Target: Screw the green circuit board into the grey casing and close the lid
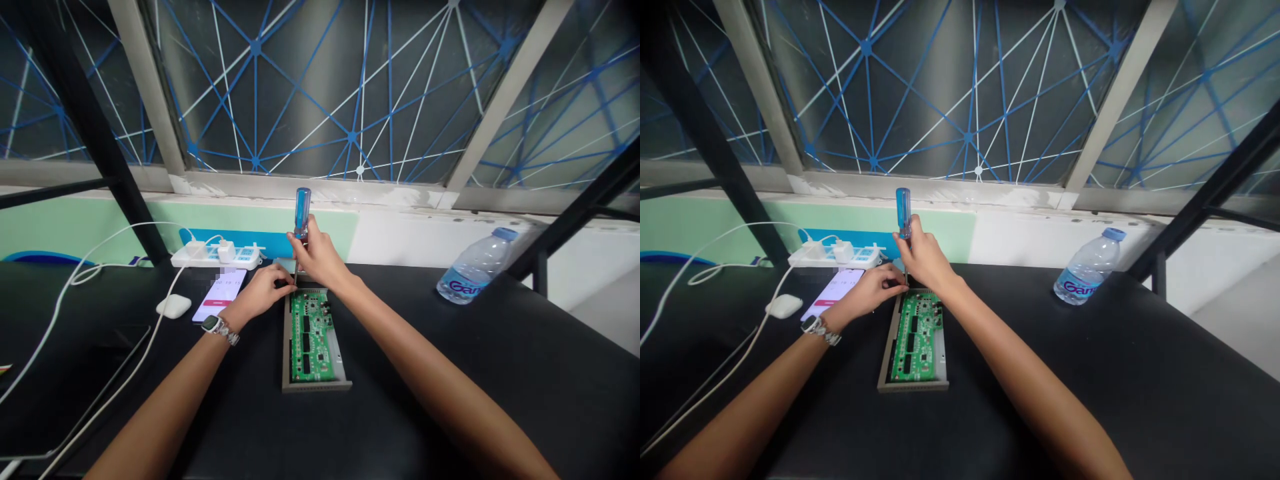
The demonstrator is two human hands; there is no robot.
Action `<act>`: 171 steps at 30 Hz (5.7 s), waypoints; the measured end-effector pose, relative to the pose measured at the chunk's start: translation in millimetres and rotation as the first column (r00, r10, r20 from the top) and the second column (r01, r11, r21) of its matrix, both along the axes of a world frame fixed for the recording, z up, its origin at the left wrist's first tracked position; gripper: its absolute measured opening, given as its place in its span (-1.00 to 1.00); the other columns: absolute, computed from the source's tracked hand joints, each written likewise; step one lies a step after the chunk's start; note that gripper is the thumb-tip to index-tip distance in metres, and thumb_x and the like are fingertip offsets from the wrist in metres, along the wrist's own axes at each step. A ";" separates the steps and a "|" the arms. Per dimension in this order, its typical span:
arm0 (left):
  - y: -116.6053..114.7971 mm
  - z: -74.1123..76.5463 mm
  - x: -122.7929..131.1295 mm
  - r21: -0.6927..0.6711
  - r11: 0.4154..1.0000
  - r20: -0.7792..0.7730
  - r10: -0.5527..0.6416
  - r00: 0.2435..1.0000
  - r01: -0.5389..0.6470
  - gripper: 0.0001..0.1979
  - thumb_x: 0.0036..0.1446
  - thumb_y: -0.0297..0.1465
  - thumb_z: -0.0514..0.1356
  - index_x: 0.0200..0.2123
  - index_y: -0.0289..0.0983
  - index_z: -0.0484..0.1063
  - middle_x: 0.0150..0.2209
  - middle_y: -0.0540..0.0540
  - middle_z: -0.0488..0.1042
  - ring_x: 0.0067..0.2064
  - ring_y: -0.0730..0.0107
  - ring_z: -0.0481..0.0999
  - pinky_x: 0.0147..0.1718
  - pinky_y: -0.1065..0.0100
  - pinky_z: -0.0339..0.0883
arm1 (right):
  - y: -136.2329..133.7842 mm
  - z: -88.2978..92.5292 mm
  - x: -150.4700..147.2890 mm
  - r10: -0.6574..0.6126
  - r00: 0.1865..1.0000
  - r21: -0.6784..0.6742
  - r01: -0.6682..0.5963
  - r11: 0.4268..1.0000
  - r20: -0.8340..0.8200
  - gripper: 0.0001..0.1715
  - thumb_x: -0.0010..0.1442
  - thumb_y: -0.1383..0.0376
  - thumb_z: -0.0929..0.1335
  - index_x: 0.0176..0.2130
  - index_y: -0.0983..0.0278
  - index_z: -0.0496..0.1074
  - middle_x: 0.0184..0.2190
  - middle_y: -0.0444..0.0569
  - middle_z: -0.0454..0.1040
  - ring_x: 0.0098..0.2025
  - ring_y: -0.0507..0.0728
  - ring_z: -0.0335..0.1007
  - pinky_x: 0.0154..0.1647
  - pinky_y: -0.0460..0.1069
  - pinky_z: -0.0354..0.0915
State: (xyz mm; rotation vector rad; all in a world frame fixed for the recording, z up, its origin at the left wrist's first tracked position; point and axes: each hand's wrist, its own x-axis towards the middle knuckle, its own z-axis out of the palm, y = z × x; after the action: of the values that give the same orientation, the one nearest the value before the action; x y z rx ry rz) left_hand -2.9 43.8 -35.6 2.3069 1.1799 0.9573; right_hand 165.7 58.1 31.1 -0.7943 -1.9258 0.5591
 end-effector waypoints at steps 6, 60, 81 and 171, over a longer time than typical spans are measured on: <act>1.0 -4.7 2.3 -0.002 1.000 -0.027 0.015 1.000 -0.015 -0.84 0.17 -0.33 0.21 -0.36 -0.26 0.56 -0.25 -0.13 0.48 -0.18 0.24 0.47 -0.16 0.28 0.34 | 1.6 -9.0 1.3 0.005 0.999 -0.005 -0.004 1.000 0.048 -0.77 0.32 0.09 0.23 -0.11 0.14 0.14 -0.53 -0.14 0.39 -0.60 0.09 0.32 -0.63 -0.04 0.21; -7.5 -15.1 38.3 -0.150 0.986 0.568 0.145 0.810 -0.071 -0.80 0.07 -0.28 0.31 -0.36 -0.32 0.49 -0.32 -0.16 0.62 -0.24 0.17 0.63 -0.22 0.28 0.48 | 11.0 -14.5 21.7 0.151 0.988 -0.310 -0.142 0.940 0.005 -0.74 0.13 0.17 0.42 -0.42 0.32 0.39 -0.54 -0.11 0.48 -0.59 0.06 0.50 -0.58 -0.10 0.32; -1.4 -10.8 28.7 -0.162 0.972 0.506 -0.067 0.860 0.171 -0.73 0.19 -0.25 0.20 -0.17 -0.33 0.50 -0.14 -0.21 0.59 -0.07 0.18 0.57 0.02 0.18 0.38 | 2.5 2.8 24.2 0.264 0.965 -0.499 -0.232 0.835 -0.007 -0.77 0.17 0.29 0.37 -0.19 0.40 0.46 -0.46 -0.02 0.55 -0.51 0.04 0.51 -0.59 -0.14 0.34; -4.6 -3.3 24.0 -0.148 0.988 0.452 0.095 0.887 -0.030 -0.83 0.12 -0.34 0.24 -0.30 -0.33 0.54 -0.30 -0.15 0.62 -0.25 0.20 0.61 -0.22 0.27 0.45 | 5.2 5.4 25.6 0.108 0.994 -0.120 -0.105 0.987 0.016 -0.72 0.18 0.14 0.35 -0.19 0.27 0.32 -0.27 -0.02 0.48 -0.35 0.07 0.44 -0.30 0.00 0.36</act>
State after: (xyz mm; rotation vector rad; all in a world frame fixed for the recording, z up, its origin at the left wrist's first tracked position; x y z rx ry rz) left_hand 21.1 39.3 -38.9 1.8018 1.0784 1.3105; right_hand 191.2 63.3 36.5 -0.7788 -1.9788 0.7381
